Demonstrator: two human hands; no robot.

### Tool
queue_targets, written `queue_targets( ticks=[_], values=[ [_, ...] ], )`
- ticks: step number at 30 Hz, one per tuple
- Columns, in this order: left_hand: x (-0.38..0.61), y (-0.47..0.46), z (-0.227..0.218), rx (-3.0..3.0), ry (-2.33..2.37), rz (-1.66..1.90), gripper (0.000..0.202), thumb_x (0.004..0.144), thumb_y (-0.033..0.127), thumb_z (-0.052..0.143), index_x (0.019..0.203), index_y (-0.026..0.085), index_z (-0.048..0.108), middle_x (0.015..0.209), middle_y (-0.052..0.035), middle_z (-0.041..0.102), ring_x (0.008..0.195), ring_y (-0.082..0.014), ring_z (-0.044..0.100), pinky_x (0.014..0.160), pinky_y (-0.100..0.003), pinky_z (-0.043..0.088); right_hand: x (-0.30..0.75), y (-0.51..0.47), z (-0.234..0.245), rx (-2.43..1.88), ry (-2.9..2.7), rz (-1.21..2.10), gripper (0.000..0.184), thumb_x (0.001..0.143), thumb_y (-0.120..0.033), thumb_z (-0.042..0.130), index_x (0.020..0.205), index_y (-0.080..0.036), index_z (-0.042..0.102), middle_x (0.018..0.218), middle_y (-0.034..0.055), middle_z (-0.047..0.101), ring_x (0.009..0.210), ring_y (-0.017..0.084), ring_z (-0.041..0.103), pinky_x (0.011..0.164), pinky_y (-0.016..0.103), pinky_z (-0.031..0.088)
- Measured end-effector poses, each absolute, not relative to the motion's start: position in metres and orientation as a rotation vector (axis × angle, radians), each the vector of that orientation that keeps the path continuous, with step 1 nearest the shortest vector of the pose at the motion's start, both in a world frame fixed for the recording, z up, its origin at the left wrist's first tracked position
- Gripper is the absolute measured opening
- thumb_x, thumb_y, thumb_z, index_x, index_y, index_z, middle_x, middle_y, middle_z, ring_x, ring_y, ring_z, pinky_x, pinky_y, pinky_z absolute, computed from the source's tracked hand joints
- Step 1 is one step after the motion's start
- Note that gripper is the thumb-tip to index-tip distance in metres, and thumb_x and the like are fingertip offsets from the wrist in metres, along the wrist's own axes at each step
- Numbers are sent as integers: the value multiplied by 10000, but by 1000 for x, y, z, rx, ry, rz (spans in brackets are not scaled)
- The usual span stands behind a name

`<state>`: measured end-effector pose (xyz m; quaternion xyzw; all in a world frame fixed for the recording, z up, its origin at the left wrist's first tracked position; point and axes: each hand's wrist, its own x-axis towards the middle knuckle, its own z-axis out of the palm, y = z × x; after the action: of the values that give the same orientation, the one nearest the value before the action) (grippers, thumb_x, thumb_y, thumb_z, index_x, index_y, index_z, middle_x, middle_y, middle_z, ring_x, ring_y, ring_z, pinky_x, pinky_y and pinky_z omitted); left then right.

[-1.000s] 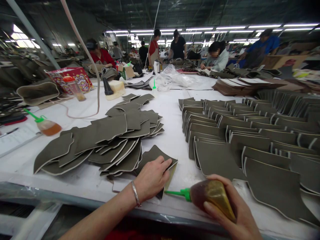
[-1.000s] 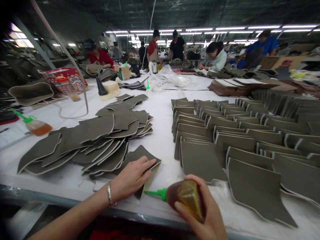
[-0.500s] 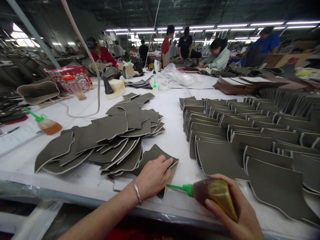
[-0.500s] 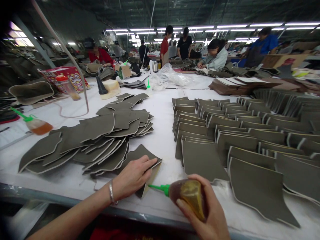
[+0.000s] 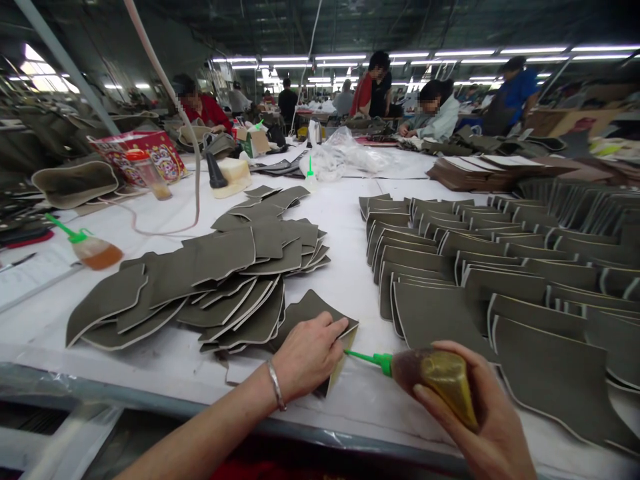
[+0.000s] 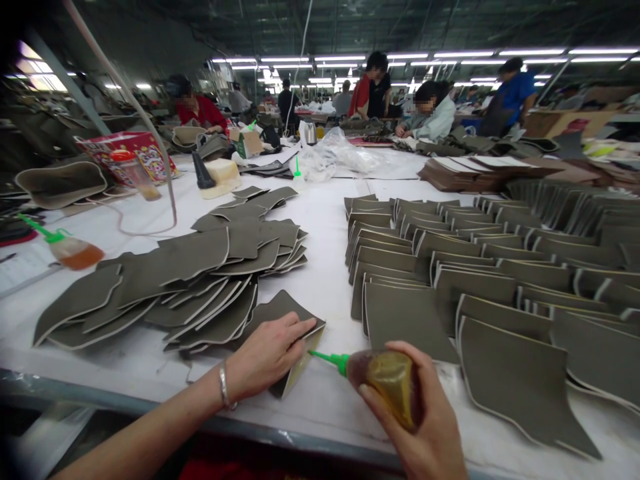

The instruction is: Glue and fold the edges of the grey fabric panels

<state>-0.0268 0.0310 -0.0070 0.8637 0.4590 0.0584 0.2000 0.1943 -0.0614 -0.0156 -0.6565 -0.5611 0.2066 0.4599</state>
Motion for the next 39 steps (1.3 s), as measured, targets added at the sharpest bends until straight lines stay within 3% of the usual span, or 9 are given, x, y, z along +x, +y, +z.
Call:
queue_targets(
  ticks=[7,14,20,27,33,39],
  values=[
    [-25,33,-6,2423,1256,188,419,915,190,353,1275,275,552,929,-20,596,800,-205,614,714,-320,470,213,-42,-18,-1522,-1540,263,436,839,-473,695,1191,-286,519,1047,-13,568,872,166,569,784,200,436],
    [-26,33,-6,2435,1242,170,394,912,197,360,1240,253,571,913,-24,598,809,-213,620,725,-321,472,202,-51,-11,-1596,-1441,539,399,846,-514,653,1173,-325,524,1069,-39,561,903,170,556,816,228,413],
    [-25,35,-5,2416,1244,170,421,915,187,350,1269,274,558,923,-19,609,810,-205,617,734,-314,471,205,-45,-4,-1589,-1407,436,396,822,-489,681,1143,-312,530,1035,-37,549,877,172,544,782,236,411],
    [-27,37,-4,2381,1223,176,444,906,172,356,1292,267,554,931,-24,631,850,-207,627,766,-308,469,197,-55,-6,-1608,-1407,576,375,848,-494,636,1156,-307,533,1026,-34,560,866,184,552,791,250,416],
    [-27,36,-1,2366,1215,167,442,904,171,360,1287,275,555,925,-25,633,851,-213,631,772,-312,474,206,-38,-5,-1595,-1347,474,453,817,-515,684,1158,-262,528,1041,5,546,884,217,547,784,302,412],
    [-27,36,-1,2377,1214,183,418,905,173,354,1243,254,587,916,-31,645,847,-212,635,774,-311,479,203,-50,-14,-1637,-1413,495,444,809,-540,669,1138,-269,546,986,-3,593,820,210,580,713,272,450]
  ],
)
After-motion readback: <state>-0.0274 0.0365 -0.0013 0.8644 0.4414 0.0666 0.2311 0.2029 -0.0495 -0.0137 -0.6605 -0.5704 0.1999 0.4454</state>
